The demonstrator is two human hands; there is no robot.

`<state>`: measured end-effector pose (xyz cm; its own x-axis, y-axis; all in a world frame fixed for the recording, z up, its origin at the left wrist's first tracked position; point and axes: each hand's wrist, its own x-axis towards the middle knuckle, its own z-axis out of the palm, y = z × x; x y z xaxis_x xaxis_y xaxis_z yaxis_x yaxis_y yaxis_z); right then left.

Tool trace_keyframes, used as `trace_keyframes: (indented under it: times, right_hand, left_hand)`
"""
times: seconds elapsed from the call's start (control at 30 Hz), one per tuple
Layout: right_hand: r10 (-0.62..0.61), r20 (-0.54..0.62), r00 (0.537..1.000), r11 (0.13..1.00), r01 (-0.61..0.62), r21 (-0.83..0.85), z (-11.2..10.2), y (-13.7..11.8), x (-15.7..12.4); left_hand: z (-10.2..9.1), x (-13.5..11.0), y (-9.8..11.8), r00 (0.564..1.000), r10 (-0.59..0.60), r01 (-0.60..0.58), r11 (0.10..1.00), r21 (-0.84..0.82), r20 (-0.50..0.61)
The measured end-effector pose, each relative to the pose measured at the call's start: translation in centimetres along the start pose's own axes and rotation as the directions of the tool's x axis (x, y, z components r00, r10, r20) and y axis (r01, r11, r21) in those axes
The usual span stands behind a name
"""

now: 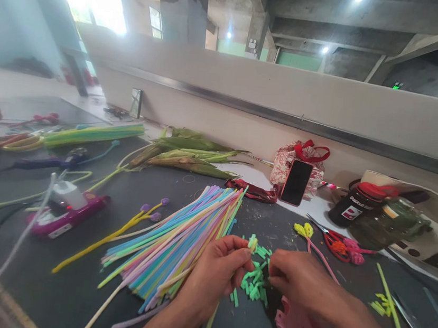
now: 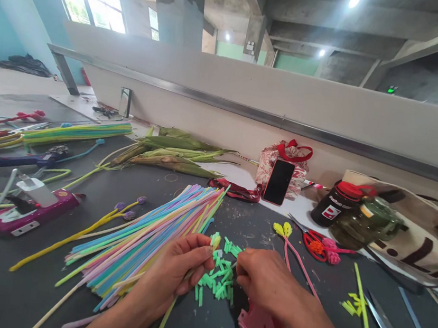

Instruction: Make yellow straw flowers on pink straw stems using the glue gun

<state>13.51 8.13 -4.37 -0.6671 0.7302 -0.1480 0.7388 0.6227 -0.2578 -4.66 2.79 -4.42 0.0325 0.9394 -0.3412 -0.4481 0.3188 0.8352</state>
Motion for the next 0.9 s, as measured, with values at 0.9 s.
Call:
trace_keyframes:
  times: [0.9]
  right_hand:
    - [0.268, -0.042, 0.963, 0.225, -0.020, 0.974, 0.5, -0.7, -1.9]
  left_hand:
    - [0.5, -0.3, -1.1, 0.991, -0.058, 0.045, 0.993, 0.112, 0.120]
